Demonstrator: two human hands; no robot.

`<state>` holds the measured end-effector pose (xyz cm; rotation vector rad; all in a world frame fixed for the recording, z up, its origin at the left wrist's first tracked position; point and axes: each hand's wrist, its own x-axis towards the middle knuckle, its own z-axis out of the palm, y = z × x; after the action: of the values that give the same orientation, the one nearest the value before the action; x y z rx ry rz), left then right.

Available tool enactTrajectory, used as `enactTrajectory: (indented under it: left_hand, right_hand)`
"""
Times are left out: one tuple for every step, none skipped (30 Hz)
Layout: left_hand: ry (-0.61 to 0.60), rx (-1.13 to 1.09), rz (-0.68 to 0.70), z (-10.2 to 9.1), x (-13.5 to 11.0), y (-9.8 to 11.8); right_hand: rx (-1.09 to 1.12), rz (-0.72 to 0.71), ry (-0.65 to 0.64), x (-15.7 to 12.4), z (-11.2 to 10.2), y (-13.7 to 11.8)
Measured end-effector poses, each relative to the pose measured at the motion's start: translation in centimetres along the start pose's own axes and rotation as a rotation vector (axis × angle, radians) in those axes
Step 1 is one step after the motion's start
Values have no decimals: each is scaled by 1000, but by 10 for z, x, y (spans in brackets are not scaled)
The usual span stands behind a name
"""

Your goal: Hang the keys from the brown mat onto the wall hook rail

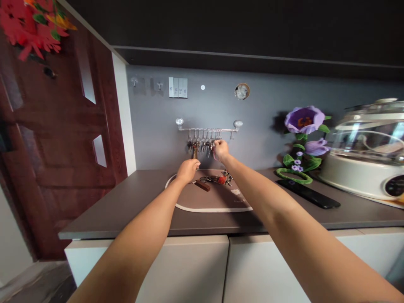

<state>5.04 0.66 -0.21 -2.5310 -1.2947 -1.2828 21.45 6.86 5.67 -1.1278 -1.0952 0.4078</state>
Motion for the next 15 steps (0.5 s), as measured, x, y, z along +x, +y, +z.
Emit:
enactTrajectory:
  left_hand:
    - [-1, 5, 5, 0, 0, 0]
    - [-1, 7, 11, 0, -1, 1]
    - [-1, 7, 15, 0, -1, 1]
    - [-1, 4, 17, -1, -1, 2]
    - [-2, 1, 17, -1, -2, 3]
    - [-5, -4, 16, -2, -2, 4]
    - [-10, -8, 14, -2, -3, 6]
    - [-14, -12, 13, -3, -3, 7]
    - [-19, -15, 12, -3, -4, 8]
    - [-23, -19, 11, -4, -4, 8]
    - [-26, -23, 10, -4, -4, 9]
    - [-31, -29, 9, -4, -4, 9]
    - [-35, -36, 10, -3, -4, 9]
    - [-41, -42, 12, -3, -4, 8]
    - [-46, -48, 14, -2, -4, 8]
  right_hand:
    - [4, 4, -6, -1, -1, 1]
    - [5, 4, -9, -2, -1, 1]
    - [2, 1, -10, -2, -1, 1]
    - [-5, -4, -11, -2, -2, 2]
    - [-13, -10, -11, -2, -2, 3]
    - [-16, -16, -14, -1, -1, 3]
    - [-16, -19, -19, -1, -1, 5]
    - [-14, -18, -26, 0, -1, 6]
    - [-11, -15, -32, 1, -1, 7]
    - [-10, -10, -36, 2, 0, 9]
    - [-10, -3, -41, 3, 0, 10]
    - [-11, 7, -45, 3, 0, 10]
    - [-13, 18, -51, 3, 0, 11]
    - [-13, 28, -57, 2, 0, 10]
    - [-12, 38, -64, 2, 0, 10]
